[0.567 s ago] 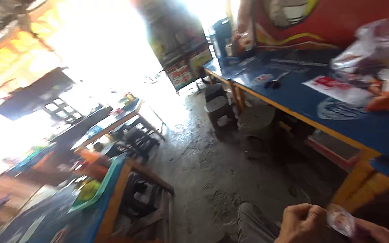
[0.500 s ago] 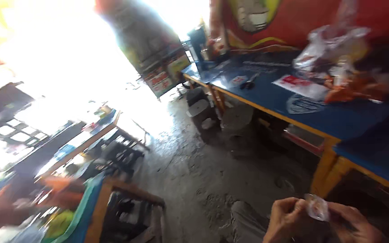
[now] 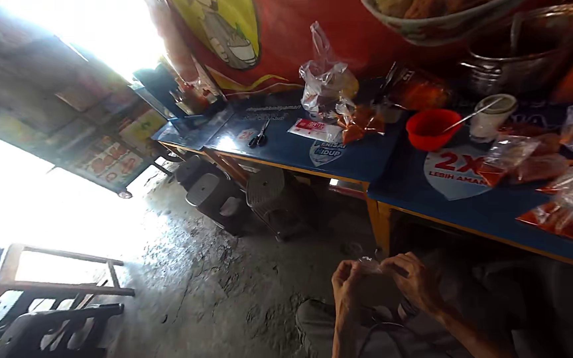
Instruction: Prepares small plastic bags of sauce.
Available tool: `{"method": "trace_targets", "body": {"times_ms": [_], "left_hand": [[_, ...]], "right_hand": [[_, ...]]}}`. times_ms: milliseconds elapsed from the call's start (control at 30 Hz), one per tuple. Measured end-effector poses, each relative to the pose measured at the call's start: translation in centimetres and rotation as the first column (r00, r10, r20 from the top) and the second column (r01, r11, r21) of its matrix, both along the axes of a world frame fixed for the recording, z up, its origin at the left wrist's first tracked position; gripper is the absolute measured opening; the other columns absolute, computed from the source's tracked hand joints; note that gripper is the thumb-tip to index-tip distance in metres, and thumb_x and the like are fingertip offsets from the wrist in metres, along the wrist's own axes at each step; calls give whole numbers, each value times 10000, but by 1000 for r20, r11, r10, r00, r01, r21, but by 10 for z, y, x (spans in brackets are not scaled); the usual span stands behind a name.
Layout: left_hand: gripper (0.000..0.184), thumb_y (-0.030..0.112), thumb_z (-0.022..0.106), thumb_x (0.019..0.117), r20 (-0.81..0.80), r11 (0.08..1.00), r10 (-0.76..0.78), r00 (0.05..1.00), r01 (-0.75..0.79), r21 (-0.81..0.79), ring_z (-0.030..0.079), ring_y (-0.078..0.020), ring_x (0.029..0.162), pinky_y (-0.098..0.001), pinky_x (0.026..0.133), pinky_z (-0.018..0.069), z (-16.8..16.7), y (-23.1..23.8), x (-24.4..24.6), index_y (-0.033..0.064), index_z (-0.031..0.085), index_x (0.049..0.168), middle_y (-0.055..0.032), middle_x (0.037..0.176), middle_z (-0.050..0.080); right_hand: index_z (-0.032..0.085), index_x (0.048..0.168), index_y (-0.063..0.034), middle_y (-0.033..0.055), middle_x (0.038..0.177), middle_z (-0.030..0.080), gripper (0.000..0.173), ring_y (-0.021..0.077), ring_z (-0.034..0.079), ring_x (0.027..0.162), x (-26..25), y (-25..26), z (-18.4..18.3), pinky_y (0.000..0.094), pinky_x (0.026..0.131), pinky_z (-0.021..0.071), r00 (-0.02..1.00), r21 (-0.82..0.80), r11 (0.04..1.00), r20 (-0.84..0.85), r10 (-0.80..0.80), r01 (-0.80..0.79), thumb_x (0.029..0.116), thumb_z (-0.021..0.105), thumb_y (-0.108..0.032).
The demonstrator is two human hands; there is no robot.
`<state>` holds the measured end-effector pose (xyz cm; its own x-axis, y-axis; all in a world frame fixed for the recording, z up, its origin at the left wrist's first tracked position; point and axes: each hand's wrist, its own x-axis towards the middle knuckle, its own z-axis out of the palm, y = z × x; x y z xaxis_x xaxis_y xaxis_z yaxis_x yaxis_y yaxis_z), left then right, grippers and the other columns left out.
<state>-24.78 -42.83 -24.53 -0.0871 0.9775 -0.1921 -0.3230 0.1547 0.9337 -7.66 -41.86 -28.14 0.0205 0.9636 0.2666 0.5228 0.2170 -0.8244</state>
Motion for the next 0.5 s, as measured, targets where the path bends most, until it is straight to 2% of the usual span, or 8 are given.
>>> {"method": "trace_targets", "body": {"times_ms": [100, 200, 400, 500], "left_hand": [[178, 34, 467, 1028, -41, 999, 51, 998, -50, 13, 702, -137, 772, -322, 759, 609, 5, 12, 0, -25, 627, 976, -63, 841, 709], [180, 34, 456, 1024, -145, 999, 43, 988, -40, 21, 669, -103, 709, -286, 696, 590, 13, 17, -4, -27, 616, 971, -35, 790, 680], [174, 3, 478, 1023, -176, 999, 8, 984, -14, -29, 572, -57, 553, -200, 531, 505, 20, 30, -4, -21, 606, 907, -14, 689, 617], [184, 0, 478, 1029, -151, 998, -17, 988, 7, -66, 556, -54, 523, -190, 489, 484, 21, 34, 1, -30, 615, 910, -22, 682, 613]], "right_hand": [[795, 974, -67, 120, 959, 735, 215, 342, 664, 977, -1, 8, -4, 527, 879, 523, 1000, -79, 997, -2, -11, 11, 934, 719, -265], [783, 991, -35, 161, 990, 736, 216, 357, 666, 1020, 1, 10, -4, 520, 920, 517, 1000, -127, 992, -17, -25, 22, 960, 691, -228], [791, 980, -68, 116, 984, 739, 236, 290, 654, 1000, 4, 18, -17, 454, 921, 500, 997, -127, 990, -24, -71, 67, 970, 672, -272], [787, 1028, -74, 125, 1041, 738, 236, 319, 648, 1045, 5, 22, -15, 469, 947, 494, 999, -128, 991, 32, -28, 31, 968, 672, -271]]}}
